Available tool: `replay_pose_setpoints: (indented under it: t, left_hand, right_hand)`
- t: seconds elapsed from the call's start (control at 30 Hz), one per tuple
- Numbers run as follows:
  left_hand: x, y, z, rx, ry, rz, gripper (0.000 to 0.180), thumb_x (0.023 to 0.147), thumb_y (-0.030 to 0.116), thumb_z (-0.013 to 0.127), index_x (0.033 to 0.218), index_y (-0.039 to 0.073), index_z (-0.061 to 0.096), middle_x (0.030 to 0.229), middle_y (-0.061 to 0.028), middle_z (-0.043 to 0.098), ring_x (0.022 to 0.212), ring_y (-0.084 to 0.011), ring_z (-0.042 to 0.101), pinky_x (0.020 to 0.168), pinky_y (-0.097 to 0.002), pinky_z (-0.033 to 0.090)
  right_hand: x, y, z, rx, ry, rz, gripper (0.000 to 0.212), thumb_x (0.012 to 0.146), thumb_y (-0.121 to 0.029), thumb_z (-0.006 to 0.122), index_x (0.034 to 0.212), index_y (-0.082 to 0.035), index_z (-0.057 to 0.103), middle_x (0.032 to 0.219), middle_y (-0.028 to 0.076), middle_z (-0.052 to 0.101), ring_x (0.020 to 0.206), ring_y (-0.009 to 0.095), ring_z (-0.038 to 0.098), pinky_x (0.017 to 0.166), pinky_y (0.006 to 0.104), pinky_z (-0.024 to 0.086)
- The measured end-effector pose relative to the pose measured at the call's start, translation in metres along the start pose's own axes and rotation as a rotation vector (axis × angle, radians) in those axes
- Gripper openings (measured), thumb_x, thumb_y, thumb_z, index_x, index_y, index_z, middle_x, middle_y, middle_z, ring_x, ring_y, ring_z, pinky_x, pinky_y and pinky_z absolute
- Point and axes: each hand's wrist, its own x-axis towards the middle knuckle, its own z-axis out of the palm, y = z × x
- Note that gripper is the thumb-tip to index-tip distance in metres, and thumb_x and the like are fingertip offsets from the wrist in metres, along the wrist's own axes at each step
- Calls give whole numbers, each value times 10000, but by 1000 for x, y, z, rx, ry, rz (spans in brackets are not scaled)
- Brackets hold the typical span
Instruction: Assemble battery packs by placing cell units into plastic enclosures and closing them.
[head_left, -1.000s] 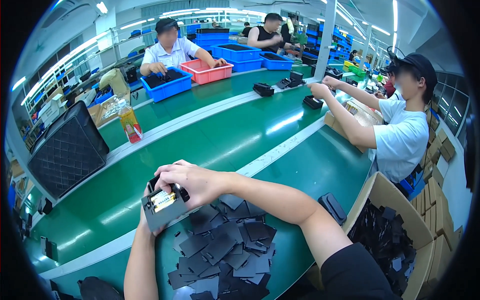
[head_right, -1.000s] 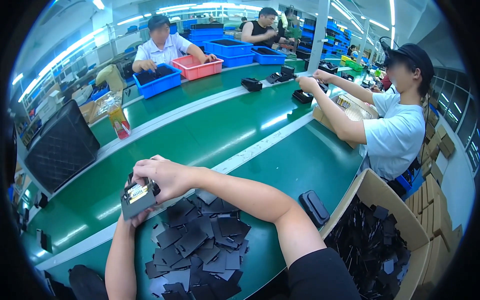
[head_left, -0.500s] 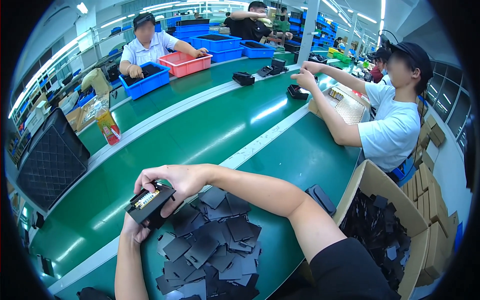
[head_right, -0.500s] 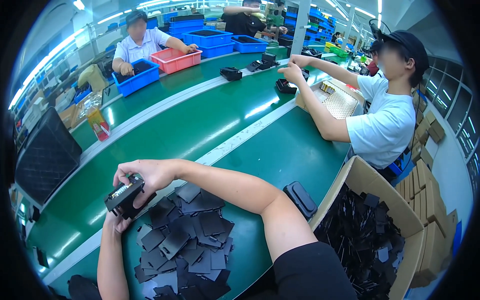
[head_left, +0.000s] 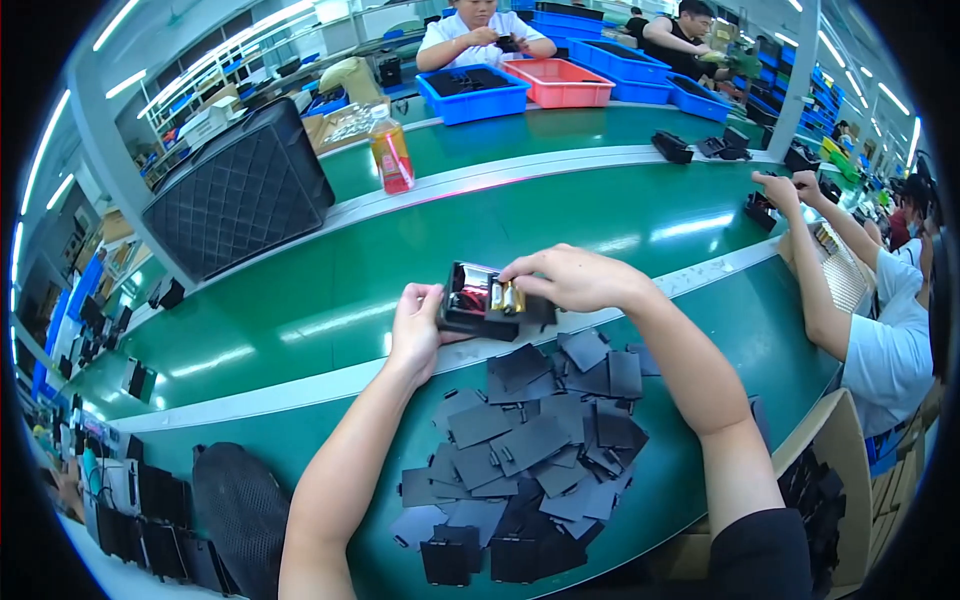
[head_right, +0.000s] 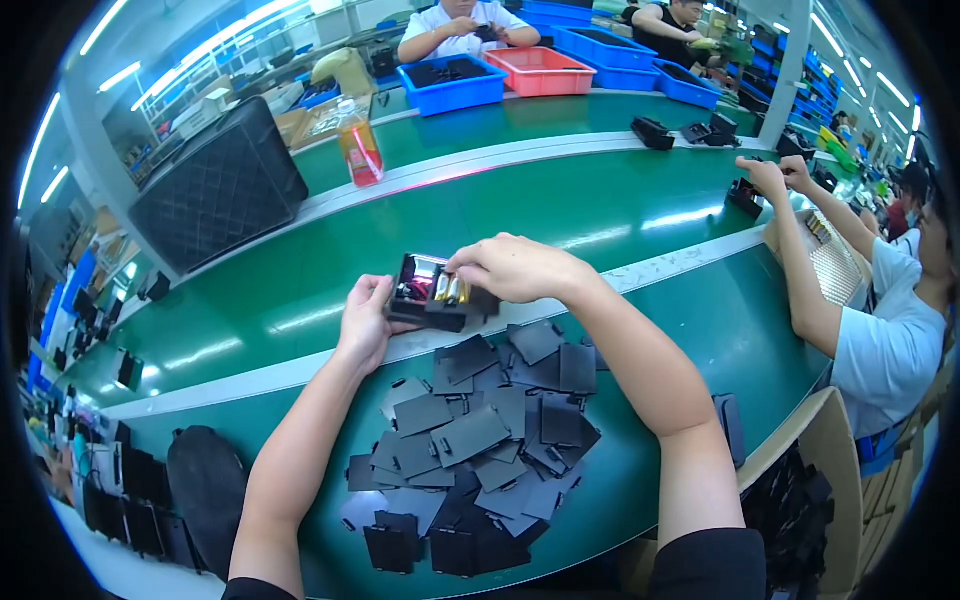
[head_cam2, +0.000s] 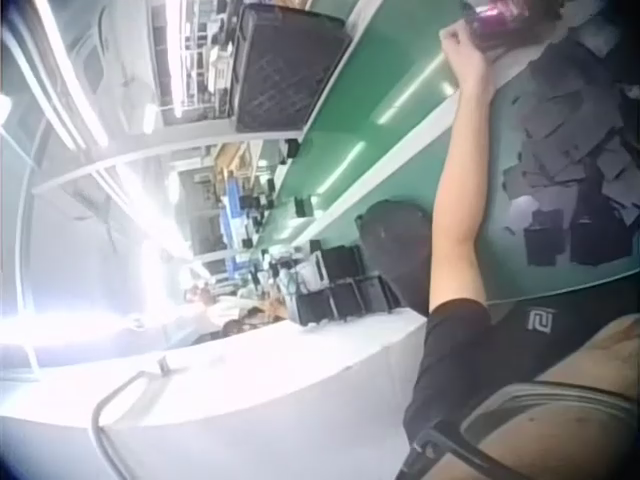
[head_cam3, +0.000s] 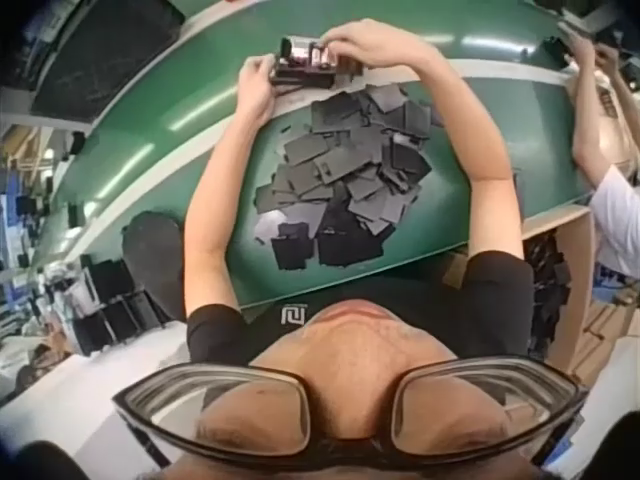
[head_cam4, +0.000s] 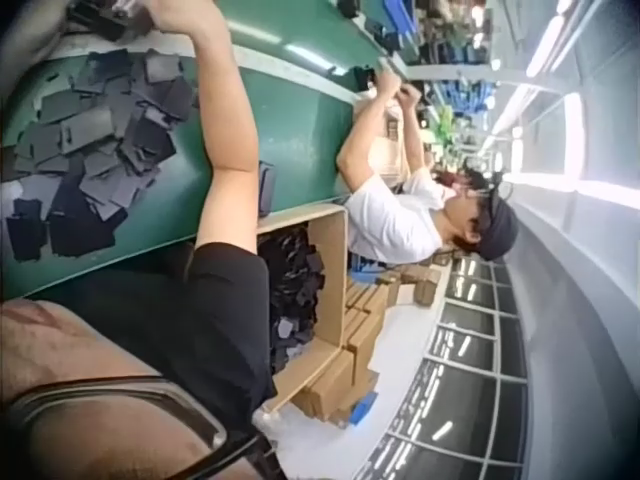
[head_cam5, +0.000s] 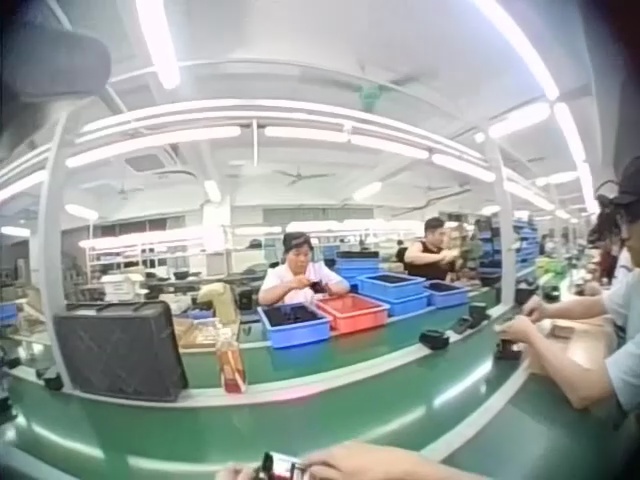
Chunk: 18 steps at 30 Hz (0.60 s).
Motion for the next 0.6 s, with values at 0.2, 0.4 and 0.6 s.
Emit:
replay_pose_setpoints:
  t: [0.2,0.4,0.6]
  left_hand:
    - [-1,-3,0,51,-55,52,196,1009,244,511,1003,63,435,905,-91,541,676,-172,631,543,-308,578]
    - [-5,-2,4,88,-129,96,172,1008,247,520,1023,86,462,893,-55,539,631,-119,594,487,-238,512]
    - [-3,-6,-1,33,-216,73,138,1009,236,518,1055,109,489,887,-39,552,610,-85,554,478,-190,458]
  right_hand:
    - [2,-28,12,79,49,296,405,841,-233,660,1169,-37,524,1248,182,550,963,308,605,845,400,499]
    - [2,-10,13,195,331,-60,505,788,-240,739,1182,-56,482,1329,178,518,1063,310,587,905,404,492]
    - [12,-9,28,237,275,-375,622,743,-212,781,1253,-65,457,1354,185,510,1158,337,565,965,385,478]
